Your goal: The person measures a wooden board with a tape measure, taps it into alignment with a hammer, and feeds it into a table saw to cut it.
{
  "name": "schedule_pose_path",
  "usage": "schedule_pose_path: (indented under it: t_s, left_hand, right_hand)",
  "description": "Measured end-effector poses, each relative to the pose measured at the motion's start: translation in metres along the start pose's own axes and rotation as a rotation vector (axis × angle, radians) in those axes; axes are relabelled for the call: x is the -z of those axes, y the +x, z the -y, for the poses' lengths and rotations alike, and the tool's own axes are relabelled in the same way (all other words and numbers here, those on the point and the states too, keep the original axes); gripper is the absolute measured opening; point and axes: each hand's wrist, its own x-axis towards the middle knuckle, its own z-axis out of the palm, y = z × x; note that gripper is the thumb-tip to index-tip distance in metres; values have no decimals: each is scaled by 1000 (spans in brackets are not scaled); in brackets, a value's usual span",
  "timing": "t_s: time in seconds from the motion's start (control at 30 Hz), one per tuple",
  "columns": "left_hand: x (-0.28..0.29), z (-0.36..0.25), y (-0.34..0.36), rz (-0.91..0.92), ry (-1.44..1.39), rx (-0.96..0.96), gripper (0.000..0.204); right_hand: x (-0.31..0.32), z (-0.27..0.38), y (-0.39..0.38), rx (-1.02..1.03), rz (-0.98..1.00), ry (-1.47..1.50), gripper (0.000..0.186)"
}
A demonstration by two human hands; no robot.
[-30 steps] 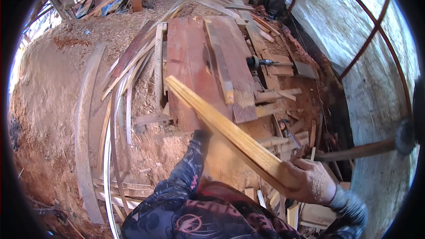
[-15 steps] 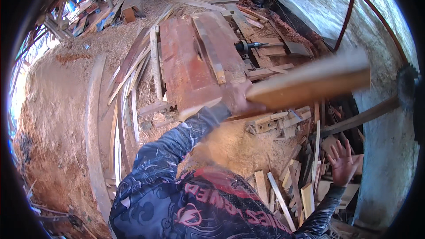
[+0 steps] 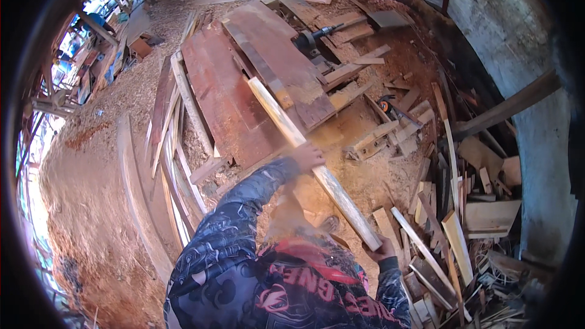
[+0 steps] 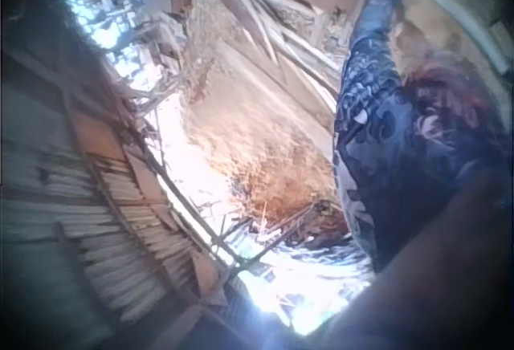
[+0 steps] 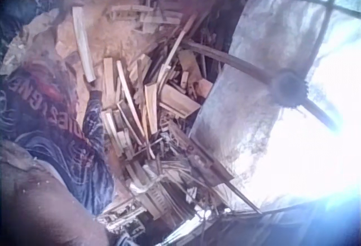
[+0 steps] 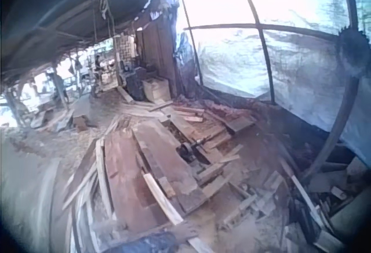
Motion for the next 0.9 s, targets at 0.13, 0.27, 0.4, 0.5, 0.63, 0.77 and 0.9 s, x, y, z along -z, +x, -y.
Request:
schedule_pose_path:
  t_s: [0.13, 0.27, 0.4, 0.5, 0.63, 0.77, 0.9]
  left_hand:
    - [-7, -31, -5, -251, 9, 500, 32]
    - [-46, -13, -10, -595, -987, 1481, 48]
    - [-81, 12, -12, -388, -1011, 1572, 63]
    - [-92, 32, -14, -372, -1025, 1530, 67]
    - [-93, 49, -19, -553, -1083, 1512, 56]
    - [-84, 51, -14, -470, -995, 1512, 55]
    - [-72, 68, -19, -483, -1045, 1522, 62]
  right_hand:
    - [-5, -21, 37, 15, -92, 88, 36]
    - [-36, -37, 50, 19, -198, 125, 35]
    - [-51, -32, 52, 11, -201, 101, 35]
    - [-60, -21, 58, -41, -175, 22, 37]
    - [-85, -17, 61, -95, -185, -74, 41]
    - [-96, -14, 62, -89, -216, -76, 43]
    - [-113, -16, 77, -68, -135, -92, 44]
